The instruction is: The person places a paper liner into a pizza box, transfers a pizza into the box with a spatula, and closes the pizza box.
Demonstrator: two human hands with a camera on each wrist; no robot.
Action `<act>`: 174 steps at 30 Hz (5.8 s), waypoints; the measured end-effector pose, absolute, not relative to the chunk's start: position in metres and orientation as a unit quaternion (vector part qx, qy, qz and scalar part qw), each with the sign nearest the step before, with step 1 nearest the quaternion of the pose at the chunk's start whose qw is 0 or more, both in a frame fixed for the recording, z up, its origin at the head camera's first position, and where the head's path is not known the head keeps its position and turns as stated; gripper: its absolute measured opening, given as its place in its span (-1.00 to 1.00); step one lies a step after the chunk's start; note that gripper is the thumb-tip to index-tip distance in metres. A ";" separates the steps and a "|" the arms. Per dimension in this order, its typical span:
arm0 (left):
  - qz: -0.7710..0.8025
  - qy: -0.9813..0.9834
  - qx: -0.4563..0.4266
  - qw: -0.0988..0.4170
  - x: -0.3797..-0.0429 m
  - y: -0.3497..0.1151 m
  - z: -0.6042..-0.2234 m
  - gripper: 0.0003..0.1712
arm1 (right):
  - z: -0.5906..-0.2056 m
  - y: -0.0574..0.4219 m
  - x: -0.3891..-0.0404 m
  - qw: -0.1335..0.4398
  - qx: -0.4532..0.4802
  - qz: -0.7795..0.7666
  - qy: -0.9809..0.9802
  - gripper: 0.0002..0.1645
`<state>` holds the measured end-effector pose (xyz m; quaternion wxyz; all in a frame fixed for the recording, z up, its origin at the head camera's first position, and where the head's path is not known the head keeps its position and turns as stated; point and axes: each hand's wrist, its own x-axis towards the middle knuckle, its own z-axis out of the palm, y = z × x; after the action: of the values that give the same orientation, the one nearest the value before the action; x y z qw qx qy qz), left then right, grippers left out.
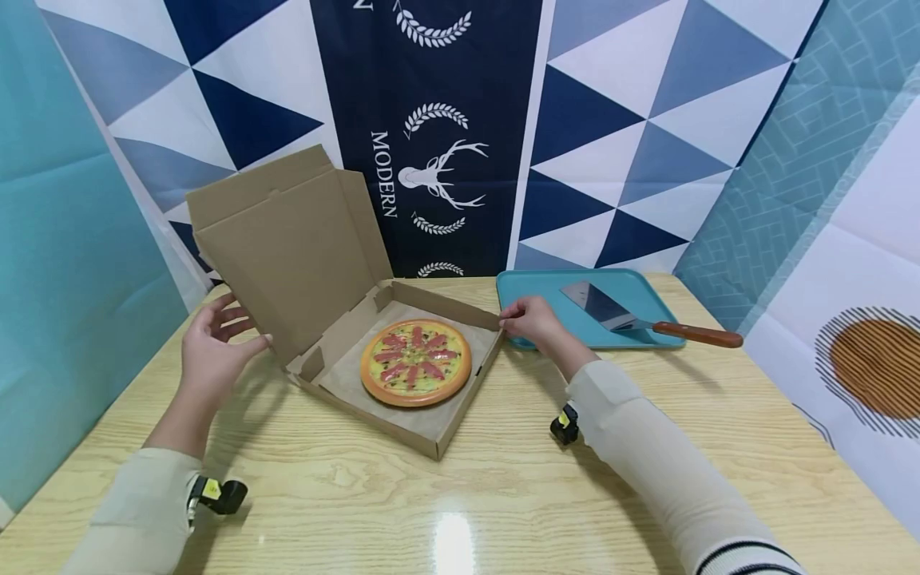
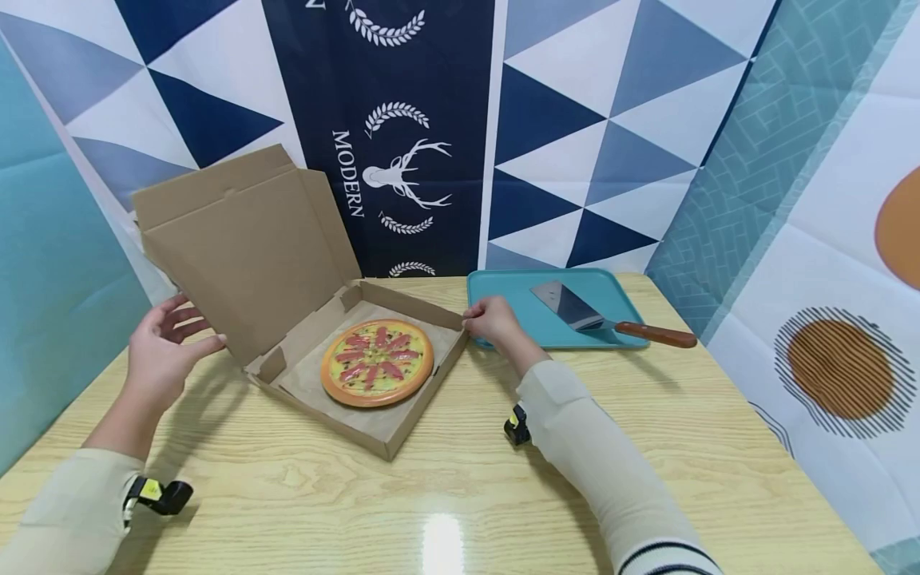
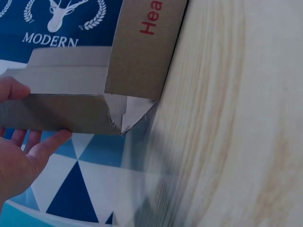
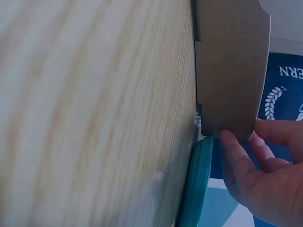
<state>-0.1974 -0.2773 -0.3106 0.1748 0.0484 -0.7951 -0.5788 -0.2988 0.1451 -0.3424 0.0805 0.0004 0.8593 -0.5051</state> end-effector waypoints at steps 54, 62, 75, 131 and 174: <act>-0.559 -0.825 -0.059 0.060 -0.267 -0.278 -0.295 -0.09 | -0.338 0.154 -0.223 0.151 -0.080 -0.478 0.862 -0.75; -0.537 -0.840 -0.058 0.057 -0.282 -0.271 -0.293 -0.11 | -0.334 0.155 -0.211 0.160 -0.109 -0.466 0.863 -0.72; -0.501 -0.859 -0.073 0.068 -0.307 -0.245 -0.288 -0.14 | -0.334 0.160 -0.205 0.163 -0.102 -0.469 0.862 -0.70; -0.494 -0.864 -0.031 0.091 -0.329 -0.227 -0.277 -0.46 | -0.271 0.130 -0.342 -0.100 -0.077 -0.379 0.917 -0.49; -0.368 -0.905 -0.016 0.211 -0.325 -0.197 -0.245 -0.70 | -0.242 0.108 -0.362 -0.191 -0.052 -0.407 0.892 -0.78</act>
<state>-0.3251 -0.1973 -0.2446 0.2107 -0.0163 -0.9054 -0.3682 -0.3618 0.1084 -0.2418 -0.1912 -0.0524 0.8918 -0.4066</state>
